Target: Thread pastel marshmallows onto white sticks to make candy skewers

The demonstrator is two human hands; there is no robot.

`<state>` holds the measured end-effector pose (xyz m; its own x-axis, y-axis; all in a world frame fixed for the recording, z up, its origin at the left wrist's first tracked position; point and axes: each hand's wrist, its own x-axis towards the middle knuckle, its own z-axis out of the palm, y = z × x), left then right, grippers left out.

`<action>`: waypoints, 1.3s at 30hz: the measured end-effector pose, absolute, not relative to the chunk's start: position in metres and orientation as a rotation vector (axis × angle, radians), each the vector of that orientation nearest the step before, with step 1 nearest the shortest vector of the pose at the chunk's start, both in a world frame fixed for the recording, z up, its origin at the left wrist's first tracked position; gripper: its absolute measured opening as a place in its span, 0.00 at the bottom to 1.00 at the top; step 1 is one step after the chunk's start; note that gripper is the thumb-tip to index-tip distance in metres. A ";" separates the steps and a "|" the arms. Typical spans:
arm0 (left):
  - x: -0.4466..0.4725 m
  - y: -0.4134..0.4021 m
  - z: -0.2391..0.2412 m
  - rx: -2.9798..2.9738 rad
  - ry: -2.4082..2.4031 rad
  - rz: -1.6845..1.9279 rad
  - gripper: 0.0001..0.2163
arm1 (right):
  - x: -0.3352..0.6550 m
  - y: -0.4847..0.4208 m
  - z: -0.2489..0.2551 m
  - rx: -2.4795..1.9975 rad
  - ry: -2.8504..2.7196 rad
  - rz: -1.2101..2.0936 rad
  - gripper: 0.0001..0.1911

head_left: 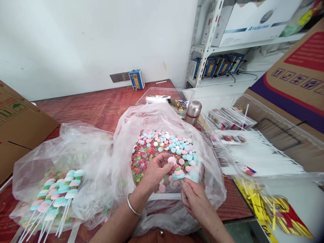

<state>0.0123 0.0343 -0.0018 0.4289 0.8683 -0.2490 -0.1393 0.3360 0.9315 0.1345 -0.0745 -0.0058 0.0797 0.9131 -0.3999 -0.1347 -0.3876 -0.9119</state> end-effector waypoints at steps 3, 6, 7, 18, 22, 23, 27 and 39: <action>0.011 0.034 -0.001 0.990 0.866 0.801 0.20 | 0.134 -0.073 -0.004 -1.453 -0.798 1.481 0.21; 0.011 0.036 0.000 0.972 0.907 0.854 0.18 | 0.132 -0.076 -0.001 -1.398 -0.771 1.505 0.22; 0.011 0.037 0.000 0.970 0.922 0.867 0.17 | 0.131 -0.078 0.001 -1.380 -0.756 1.519 0.22; 0.014 0.037 -0.002 0.989 0.946 0.914 0.14 | 0.117 -0.082 0.002 -1.295 -0.525 1.605 0.22; 0.014 0.036 -0.008 1.067 0.931 0.931 0.13 | 0.115 -0.081 0.004 -1.260 -0.461 1.635 0.22; 0.014 0.036 -0.009 1.089 0.927 0.930 0.12 | 0.114 -0.081 0.005 -1.257 -0.456 1.632 0.22; 0.015 0.033 -0.009 1.161 0.912 0.902 0.10 | 0.110 -0.080 0.011 -1.274 -0.459 1.586 0.21; 0.001 0.010 -0.014 1.676 0.932 0.946 0.13 | 0.111 -0.080 -0.018 -1.425 -0.766 1.420 0.20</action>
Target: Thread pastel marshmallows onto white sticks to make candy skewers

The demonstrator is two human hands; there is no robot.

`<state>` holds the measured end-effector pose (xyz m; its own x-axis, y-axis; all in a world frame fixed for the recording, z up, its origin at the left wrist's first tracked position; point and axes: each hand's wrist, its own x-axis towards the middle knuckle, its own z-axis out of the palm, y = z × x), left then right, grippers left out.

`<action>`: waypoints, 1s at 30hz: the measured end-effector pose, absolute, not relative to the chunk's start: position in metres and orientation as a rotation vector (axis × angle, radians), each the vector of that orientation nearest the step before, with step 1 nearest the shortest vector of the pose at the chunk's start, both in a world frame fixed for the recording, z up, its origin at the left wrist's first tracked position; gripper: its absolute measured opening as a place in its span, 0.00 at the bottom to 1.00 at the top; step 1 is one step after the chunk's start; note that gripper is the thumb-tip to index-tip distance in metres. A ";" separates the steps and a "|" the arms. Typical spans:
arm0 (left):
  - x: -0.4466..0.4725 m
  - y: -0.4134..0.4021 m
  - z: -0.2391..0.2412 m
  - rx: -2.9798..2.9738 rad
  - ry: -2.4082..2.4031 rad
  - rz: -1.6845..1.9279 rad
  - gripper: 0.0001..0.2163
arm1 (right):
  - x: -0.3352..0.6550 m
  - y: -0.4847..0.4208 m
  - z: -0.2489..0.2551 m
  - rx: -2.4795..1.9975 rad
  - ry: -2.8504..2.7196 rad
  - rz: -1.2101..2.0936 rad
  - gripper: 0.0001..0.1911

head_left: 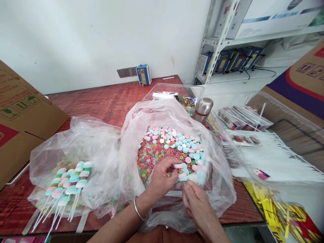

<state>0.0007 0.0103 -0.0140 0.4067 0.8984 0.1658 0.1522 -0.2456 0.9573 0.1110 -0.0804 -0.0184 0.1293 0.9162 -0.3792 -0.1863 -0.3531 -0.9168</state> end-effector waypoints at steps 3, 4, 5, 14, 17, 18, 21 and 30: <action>-0.007 -0.002 -0.017 1.813 0.919 0.952 0.16 | 0.116 -0.074 -0.024 -1.550 -1.126 1.165 0.19; -0.010 -0.004 -0.019 1.842 0.920 0.952 0.17 | 0.119 -0.072 -0.025 -1.592 -1.238 1.084 0.18; -0.014 -0.004 -0.022 1.853 0.934 0.945 0.19 | 0.122 -0.070 -0.026 -1.643 -1.330 1.006 0.18; -0.065 0.063 -0.033 2.089 1.507 0.846 0.13 | 0.142 -0.061 -0.025 -2.059 -1.668 0.381 0.18; -0.072 0.077 -0.035 2.185 1.565 0.700 0.11 | 0.140 -0.062 -0.025 -2.132 -1.782 0.344 0.16; -0.072 0.079 -0.037 2.206 1.559 0.660 0.11 | 0.138 -0.062 -0.025 -2.149 -1.817 0.349 0.16; -0.071 0.080 -0.042 2.264 1.519 0.576 0.10 | 0.134 -0.062 -0.024 -2.202 -1.886 0.361 0.15; -0.067 0.076 -0.041 2.389 1.563 0.487 0.14 | 0.125 -0.058 -0.014 -2.321 -1.966 0.312 0.12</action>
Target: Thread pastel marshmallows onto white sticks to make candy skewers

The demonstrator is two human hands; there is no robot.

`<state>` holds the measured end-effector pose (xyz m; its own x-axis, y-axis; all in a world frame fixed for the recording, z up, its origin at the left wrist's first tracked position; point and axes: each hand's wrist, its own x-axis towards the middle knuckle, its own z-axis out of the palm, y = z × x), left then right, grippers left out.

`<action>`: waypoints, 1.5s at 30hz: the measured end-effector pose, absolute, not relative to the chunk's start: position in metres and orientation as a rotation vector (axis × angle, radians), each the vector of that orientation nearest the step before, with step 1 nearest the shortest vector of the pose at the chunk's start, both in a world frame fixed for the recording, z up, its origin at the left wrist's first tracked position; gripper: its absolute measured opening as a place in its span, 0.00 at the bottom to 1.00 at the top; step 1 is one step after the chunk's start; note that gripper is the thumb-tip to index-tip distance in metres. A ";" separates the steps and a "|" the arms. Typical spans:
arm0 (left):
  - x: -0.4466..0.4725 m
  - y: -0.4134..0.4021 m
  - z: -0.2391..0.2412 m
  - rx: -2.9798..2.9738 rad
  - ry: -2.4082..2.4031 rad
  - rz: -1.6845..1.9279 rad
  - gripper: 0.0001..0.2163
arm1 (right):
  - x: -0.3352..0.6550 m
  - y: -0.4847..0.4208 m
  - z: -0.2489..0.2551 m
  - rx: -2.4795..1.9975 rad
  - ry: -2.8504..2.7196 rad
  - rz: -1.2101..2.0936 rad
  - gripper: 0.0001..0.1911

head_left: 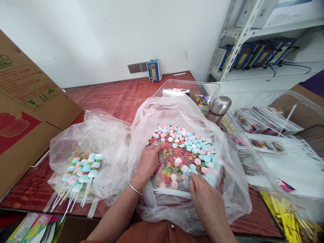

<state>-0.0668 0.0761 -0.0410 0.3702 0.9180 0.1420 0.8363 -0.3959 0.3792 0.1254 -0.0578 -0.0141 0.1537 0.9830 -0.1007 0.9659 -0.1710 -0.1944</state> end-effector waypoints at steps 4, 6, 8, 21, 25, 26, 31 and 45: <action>-0.066 0.064 -0.034 2.365 1.466 0.567 0.10 | 0.129 -0.062 -0.015 -2.355 -1.961 0.268 0.11; -0.064 0.056 -0.030 2.379 1.374 0.563 0.07 | 0.131 -0.065 -0.015 -2.345 -1.963 0.270 0.11; -0.063 0.047 -0.026 2.412 1.291 0.502 0.04 | 0.131 -0.067 -0.016 -2.327 -1.964 0.286 0.11; -0.066 0.021 -0.039 2.394 1.351 0.390 0.07 | 0.127 -0.087 -0.023 -2.121 -1.965 0.345 0.14; -0.066 0.024 -0.034 1.939 1.445 0.672 0.05 | 0.124 -0.093 -0.025 -2.016 -1.951 0.357 0.17; -0.066 0.025 -0.031 1.791 1.445 0.700 0.04 | 0.122 -0.094 -0.025 -1.993 -1.944 0.361 0.17; -0.061 0.026 -0.019 1.274 1.259 0.670 0.09 | 0.119 -0.093 -0.023 -1.938 -1.902 0.356 0.19; -0.048 0.021 -0.001 1.504 1.077 0.986 0.15 | 0.119 -0.078 -0.023 -1.707 -1.488 0.839 0.18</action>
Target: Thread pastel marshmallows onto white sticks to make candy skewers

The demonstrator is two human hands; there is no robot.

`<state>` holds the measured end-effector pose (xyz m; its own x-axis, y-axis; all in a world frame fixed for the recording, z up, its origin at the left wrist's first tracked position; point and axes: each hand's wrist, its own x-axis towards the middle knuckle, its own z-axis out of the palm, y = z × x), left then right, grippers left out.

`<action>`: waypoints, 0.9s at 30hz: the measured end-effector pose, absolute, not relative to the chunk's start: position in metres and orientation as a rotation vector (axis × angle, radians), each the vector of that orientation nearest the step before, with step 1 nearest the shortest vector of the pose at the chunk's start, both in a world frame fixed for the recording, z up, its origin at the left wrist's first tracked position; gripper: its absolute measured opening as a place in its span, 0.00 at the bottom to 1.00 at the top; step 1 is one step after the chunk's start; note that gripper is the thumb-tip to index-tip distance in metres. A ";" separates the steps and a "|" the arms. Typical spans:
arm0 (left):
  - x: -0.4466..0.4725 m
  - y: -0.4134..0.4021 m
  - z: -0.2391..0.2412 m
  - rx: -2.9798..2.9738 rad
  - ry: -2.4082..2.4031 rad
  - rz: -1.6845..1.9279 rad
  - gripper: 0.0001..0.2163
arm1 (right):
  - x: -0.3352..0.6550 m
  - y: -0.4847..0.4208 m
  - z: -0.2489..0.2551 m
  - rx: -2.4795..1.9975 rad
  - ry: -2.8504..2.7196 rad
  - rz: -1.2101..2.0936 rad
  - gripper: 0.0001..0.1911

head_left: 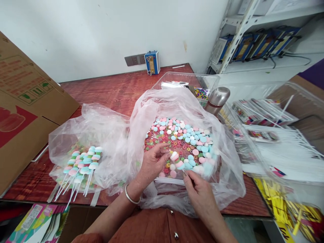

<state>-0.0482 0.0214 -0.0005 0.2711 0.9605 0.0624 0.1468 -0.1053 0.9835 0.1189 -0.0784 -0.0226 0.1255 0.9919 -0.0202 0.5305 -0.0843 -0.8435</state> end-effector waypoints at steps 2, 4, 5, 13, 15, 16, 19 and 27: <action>-0.052 0.023 0.001 1.546 1.016 0.985 0.21 | 0.119 -0.077 -0.030 -1.608 -1.343 0.967 0.18; -0.058 0.026 -0.002 1.607 1.025 0.961 0.19 | 0.119 -0.077 -0.039 -1.524 -1.209 1.055 0.19; -0.060 0.028 -0.006 1.682 1.062 0.939 0.16 | 0.120 -0.077 -0.044 -1.501 -1.159 1.084 0.20; -0.059 0.032 -0.042 2.565 1.169 0.412 0.09 | 0.130 -0.080 -0.042 -1.530 -1.136 1.097 0.19; -0.057 0.032 -0.044 2.517 1.192 0.449 0.07 | 0.133 -0.083 -0.036 -1.577 -1.218 1.038 0.18; -0.056 0.032 -0.043 2.431 1.202 0.522 0.07 | 0.134 -0.084 -0.034 -1.605 -1.269 1.003 0.18; -0.056 0.034 -0.036 1.903 1.216 0.741 0.08 | 0.135 -0.089 -0.032 -1.669 -1.418 0.901 0.18; -0.053 0.035 -0.017 1.024 1.000 0.768 0.15 | 0.127 -0.092 -0.041 -1.711 -1.578 0.720 0.18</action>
